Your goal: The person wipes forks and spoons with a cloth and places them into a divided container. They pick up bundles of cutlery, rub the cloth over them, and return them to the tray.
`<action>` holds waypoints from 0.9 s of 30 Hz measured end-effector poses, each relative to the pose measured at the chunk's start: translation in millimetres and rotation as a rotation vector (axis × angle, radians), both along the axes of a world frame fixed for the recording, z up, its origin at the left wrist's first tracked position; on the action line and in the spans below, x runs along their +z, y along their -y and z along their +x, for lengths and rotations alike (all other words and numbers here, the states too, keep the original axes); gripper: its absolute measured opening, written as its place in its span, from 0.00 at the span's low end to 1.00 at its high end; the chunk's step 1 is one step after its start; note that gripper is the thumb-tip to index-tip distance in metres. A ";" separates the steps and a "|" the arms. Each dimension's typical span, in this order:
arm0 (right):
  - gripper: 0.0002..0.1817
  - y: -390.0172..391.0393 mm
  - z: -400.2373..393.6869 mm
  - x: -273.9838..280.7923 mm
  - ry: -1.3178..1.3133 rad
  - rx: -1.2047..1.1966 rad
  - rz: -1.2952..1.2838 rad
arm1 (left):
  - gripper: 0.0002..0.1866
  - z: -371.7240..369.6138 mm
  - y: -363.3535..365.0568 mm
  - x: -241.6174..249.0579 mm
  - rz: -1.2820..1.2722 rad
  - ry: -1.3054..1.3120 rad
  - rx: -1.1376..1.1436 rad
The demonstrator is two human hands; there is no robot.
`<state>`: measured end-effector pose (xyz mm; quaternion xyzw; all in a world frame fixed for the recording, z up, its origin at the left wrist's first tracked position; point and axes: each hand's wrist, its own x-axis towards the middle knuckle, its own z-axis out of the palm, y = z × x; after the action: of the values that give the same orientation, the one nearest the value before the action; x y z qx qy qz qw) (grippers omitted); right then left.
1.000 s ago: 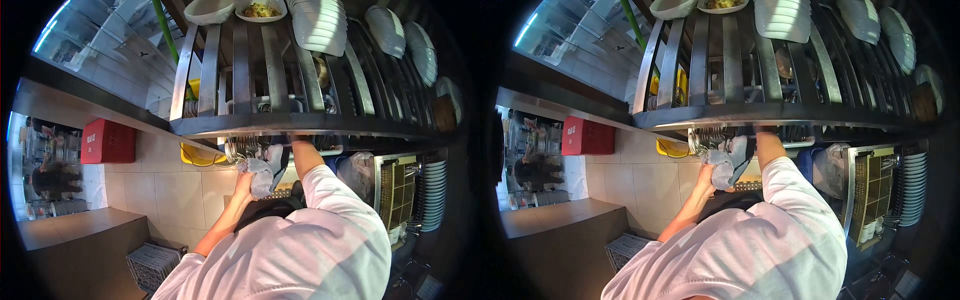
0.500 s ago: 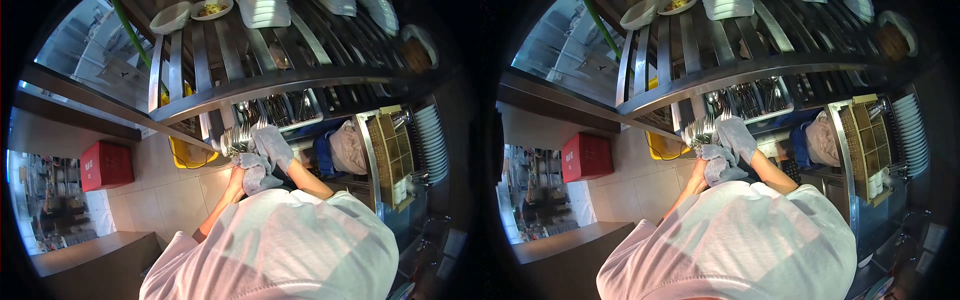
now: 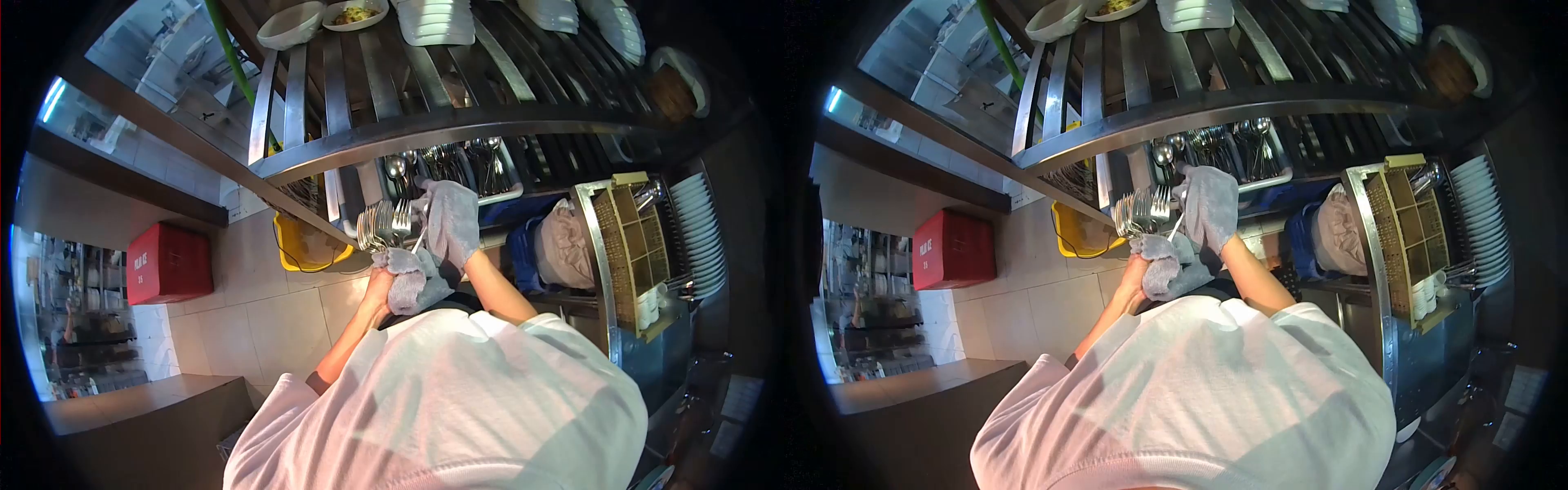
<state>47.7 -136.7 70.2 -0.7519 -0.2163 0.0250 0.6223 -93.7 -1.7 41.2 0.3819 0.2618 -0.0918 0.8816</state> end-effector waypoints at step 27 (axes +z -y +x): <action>0.07 -56.1 -8.3 -18.6 0.513 0.488 -0.791 | 0.09 -7.3 -25.6 -22.3 0.139 0.101 0.062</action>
<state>39.4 -80.6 51.6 -0.8389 -0.5043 0.0639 0.1945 -101.0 23.9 18.9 0.4382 0.2345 -0.0268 0.8674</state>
